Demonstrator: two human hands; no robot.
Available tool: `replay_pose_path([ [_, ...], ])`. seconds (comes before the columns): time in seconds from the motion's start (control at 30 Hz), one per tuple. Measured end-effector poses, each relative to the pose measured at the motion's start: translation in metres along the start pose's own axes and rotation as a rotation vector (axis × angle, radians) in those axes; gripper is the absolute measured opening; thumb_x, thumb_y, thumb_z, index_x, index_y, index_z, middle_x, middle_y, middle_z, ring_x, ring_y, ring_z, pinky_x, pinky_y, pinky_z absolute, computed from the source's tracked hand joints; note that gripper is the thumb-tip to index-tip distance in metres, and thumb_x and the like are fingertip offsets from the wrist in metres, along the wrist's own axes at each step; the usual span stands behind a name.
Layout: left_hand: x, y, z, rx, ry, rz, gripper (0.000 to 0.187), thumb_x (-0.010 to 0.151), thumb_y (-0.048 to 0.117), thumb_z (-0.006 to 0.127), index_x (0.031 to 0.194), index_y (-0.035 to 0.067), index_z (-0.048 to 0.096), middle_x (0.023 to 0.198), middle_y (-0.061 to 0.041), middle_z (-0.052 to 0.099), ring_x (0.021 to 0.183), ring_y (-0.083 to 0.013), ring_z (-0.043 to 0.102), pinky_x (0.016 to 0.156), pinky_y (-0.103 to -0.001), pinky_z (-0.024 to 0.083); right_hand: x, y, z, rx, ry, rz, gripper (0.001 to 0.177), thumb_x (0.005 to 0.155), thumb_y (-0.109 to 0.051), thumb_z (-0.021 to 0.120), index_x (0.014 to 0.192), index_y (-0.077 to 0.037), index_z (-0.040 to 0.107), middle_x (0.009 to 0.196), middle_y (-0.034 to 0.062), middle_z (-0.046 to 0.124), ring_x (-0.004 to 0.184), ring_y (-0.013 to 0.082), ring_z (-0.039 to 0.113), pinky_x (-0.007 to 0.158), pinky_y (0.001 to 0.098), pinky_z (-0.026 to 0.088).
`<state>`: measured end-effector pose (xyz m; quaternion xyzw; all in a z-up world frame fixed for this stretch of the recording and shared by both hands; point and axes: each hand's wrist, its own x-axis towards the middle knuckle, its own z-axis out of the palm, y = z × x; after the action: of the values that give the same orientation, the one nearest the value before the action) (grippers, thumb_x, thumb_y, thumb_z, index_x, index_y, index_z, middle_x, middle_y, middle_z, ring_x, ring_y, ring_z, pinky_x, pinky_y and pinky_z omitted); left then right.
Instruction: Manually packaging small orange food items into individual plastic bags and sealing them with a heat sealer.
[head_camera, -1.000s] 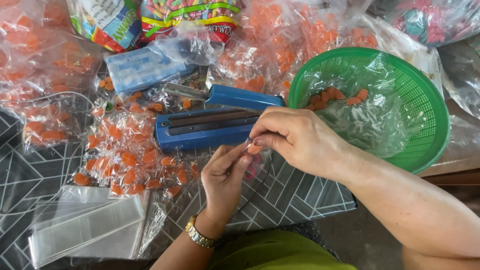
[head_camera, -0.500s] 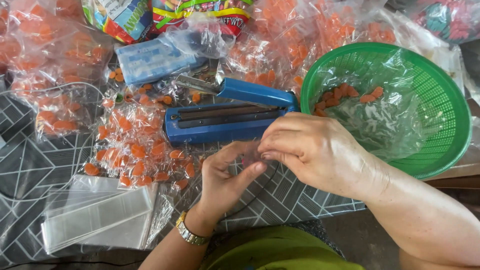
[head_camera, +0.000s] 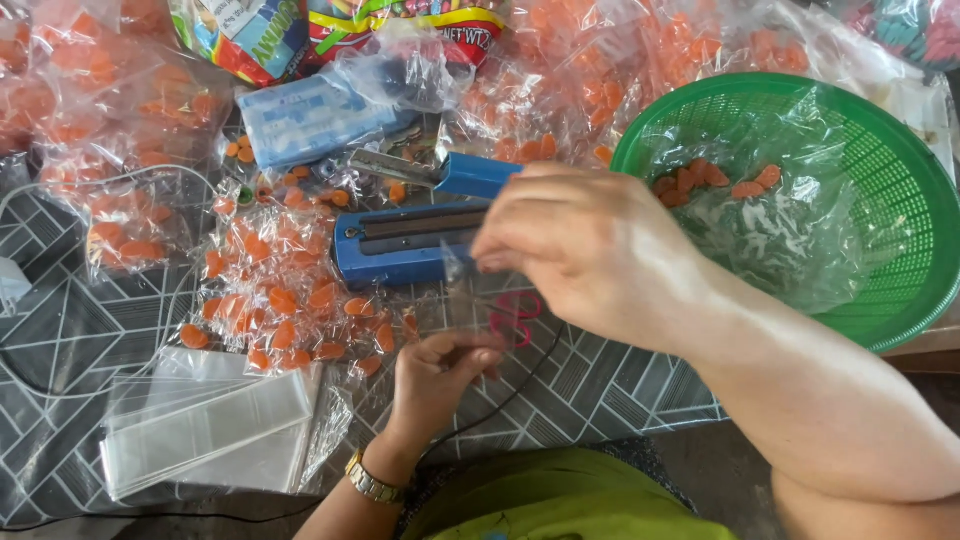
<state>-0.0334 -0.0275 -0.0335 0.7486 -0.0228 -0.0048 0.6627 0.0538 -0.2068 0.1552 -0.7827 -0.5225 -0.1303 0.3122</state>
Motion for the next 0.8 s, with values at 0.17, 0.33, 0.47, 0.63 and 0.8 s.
replay_pose_path([
  [0.17,-0.017,-0.013,0.0,-0.207,0.006,-0.126,0.015,0.089,-0.004,0.071,0.102,0.0,0.077,0.086,-0.011,0.081,0.074,-0.0165,0.078,0.063,-0.026,0.067,0.03,0.035,0.041,0.057,-0.068,0.108,0.009,0.096,-0.008,0.071,0.104,-0.006,0.075,0.099,0.0066,0.077,0.088,0.0196,0.076,0.08,0.0327,0.065],
  [0.33,-0.01,-0.009,-0.014,-0.566,0.162,-0.531,0.015,0.095,0.0,0.065,0.107,-0.005,0.071,0.091,-0.016,0.071,0.075,-0.0249,0.065,0.075,-0.035,0.055,0.042,0.084,0.045,-0.002,0.19,0.294,0.033,0.097,-0.009,0.074,0.128,-0.003,0.062,0.113,0.0167,0.067,0.097,0.0259,0.07,0.084,0.0382,0.061],
  [0.47,0.029,0.005,-0.011,-0.495,0.143,-0.443,0.037,0.088,0.015,0.075,0.118,-0.007,0.071,0.069,-0.006,0.056,0.063,-0.0164,0.053,0.065,-0.032,0.049,0.041,0.141,0.064,-0.028,0.118,0.467,0.027,0.103,-0.03,0.065,0.118,-0.009,0.07,0.112,0.013,0.07,0.104,0.0277,0.067,0.079,0.041,0.053],
  [0.63,0.079,0.018,0.011,-0.191,0.159,-0.301,0.023,0.088,0.023,0.081,0.083,0.001,0.075,0.055,-0.007,0.063,0.048,-0.0131,0.056,0.049,-0.027,0.051,0.042,0.152,0.092,-0.107,-0.157,0.868,0.09,0.087,-0.076,0.017,0.157,-0.022,0.034,0.161,0.0175,0.036,0.146,0.0508,0.022,0.118,0.0656,0.013],
  [0.8,0.09,0.027,0.015,-0.196,0.182,-0.32,0.027,0.086,0.021,0.08,0.095,-0.004,0.079,0.06,-0.01,0.069,0.043,-0.0156,0.061,0.042,-0.026,0.055,0.037,0.154,0.101,-0.193,-0.076,0.794,0.083,0.095,-0.073,0.026,0.154,-0.016,0.038,0.153,0.0169,0.045,0.144,0.0459,0.03,0.117,0.0627,0.014],
])
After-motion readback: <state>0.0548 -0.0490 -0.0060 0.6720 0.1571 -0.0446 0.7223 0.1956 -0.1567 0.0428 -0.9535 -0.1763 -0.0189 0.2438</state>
